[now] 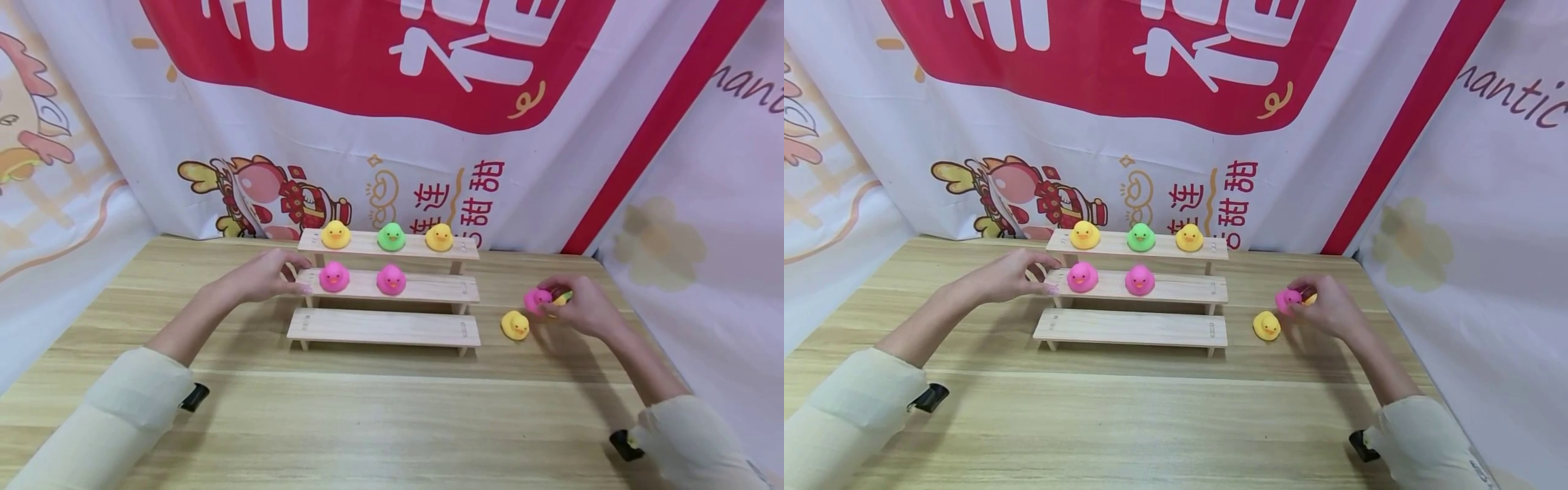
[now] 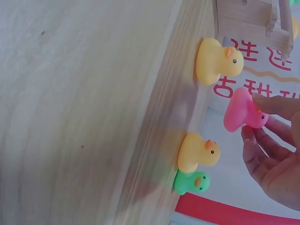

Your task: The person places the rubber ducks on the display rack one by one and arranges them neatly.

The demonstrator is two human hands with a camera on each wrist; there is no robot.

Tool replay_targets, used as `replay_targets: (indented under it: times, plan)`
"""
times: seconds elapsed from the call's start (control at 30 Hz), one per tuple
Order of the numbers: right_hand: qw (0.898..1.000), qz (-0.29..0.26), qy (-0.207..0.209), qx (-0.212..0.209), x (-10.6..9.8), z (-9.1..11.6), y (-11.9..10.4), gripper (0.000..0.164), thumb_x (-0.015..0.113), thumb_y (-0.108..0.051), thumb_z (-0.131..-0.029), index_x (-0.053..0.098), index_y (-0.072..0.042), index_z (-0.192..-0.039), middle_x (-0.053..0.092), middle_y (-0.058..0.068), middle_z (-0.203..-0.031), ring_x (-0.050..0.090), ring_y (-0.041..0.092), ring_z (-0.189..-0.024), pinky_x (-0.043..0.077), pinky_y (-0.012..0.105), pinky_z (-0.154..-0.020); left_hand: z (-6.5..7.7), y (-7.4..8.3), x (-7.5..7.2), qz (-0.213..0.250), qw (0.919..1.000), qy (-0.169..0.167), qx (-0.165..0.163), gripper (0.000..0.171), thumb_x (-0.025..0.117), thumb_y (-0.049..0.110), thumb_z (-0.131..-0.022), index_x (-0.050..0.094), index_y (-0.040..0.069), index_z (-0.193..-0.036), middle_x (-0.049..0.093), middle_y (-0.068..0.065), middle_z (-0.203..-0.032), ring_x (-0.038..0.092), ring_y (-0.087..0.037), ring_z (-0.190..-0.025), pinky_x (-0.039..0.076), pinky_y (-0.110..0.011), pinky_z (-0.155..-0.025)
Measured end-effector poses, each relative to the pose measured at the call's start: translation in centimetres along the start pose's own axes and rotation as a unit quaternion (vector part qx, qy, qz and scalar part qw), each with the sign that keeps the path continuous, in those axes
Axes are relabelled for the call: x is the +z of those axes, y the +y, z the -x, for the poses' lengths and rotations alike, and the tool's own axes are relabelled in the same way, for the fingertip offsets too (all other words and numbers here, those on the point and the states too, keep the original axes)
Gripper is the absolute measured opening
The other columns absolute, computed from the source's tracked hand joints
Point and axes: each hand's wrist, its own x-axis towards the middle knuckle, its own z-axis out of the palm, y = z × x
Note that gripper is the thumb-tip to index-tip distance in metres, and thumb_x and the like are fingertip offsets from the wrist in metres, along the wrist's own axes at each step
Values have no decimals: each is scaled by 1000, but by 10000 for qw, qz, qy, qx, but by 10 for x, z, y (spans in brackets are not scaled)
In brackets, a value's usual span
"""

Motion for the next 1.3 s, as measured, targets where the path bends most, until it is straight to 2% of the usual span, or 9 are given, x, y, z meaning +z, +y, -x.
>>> replay_targets:
  times: [0.23, 0.37, 0.53, 0.7, 0.93, 1.17, 1.3]
  plan:
    - [9995, -37, 222, -218, 1, -1, -4, 30, 84, -5, -85, 76, 5, -111, 75, 17, -97, 68, 30, -90, 54, 24, -66, -1, -1, 0, 11, 10000, 4, 46, 49, 81, 19, -92, 66, -9, -129, 69, -21, -118, 69, -30, -100, 59, -47, -93]
    - [9990, -107, 342, -265, 1, -2, -7, 32, 84, -5, -85, 76, 5, -113, 76, 19, -99, 68, 31, -90, 55, 22, -64, -1, -1, 0, 13, 10000, 0, 37, 49, 81, 19, -92, 66, -8, -129, 69, -21, -119, 69, -30, -100, 59, -48, -94]
    - [9985, -212, 465, -198, 2, -3, -16, 38, 86, -10, -85, 74, 5, -118, 76, 19, -101, 67, 30, -90, 54, 19, -63, -1, -1, 0, 25, 10000, -15, 16, 49, 81, 19, -92, 65, -8, -129, 69, -21, -119, 69, -30, -101, 59, -48, -94]
    - [9973, -414, 562, -215, 2, -4, -25, 34, 86, -11, -85, 75, 4, -114, 76, 17, -100, 66, 27, -89, 54, 19, -64, -1, -1, 0, 5, 10000, -11, 7, 50, 81, 19, -92, 65, -9, -130, 69, -22, -119, 69, -30, -101, 59, -48, -94]
    - [9956, -731, 538, -240, 2, -4, -39, 29, 85, -10, -87, 75, 2, -111, 75, 16, -101, 64, 25, -89, 58, 19, -68, 0, 1, -1, 74, 9999, 21, 111, 48, 82, 17, -91, 65, -11, -127, 69, -23, -117, 69, -32, -98, 59, -49, -93]
    - [9920, -1014, 599, -448, 5, -5, -50, 26, 85, -10, -86, 77, 1, -108, 76, 13, -97, 64, 15, -84, 59, 19, -69, 1, 1, -1, 104, 9998, -9, 183, 50, 82, 18, -91, 65, -11, -127, 69, -24, -117, 70, -32, -97, 59, -49, -92]
    - [9902, -1162, 581, -504, 8, -6, -55, 26, 85, -10, -86, 77, 0, -109, 76, 13, -99, 64, 16, -85, 59, 19, -69, 0, 2, -1, 91, 9998, -9, 178, 49, 82, 19, -91, 65, -11, -127, 69, -24, -117, 70, -32, -98, 59, -49, -92]
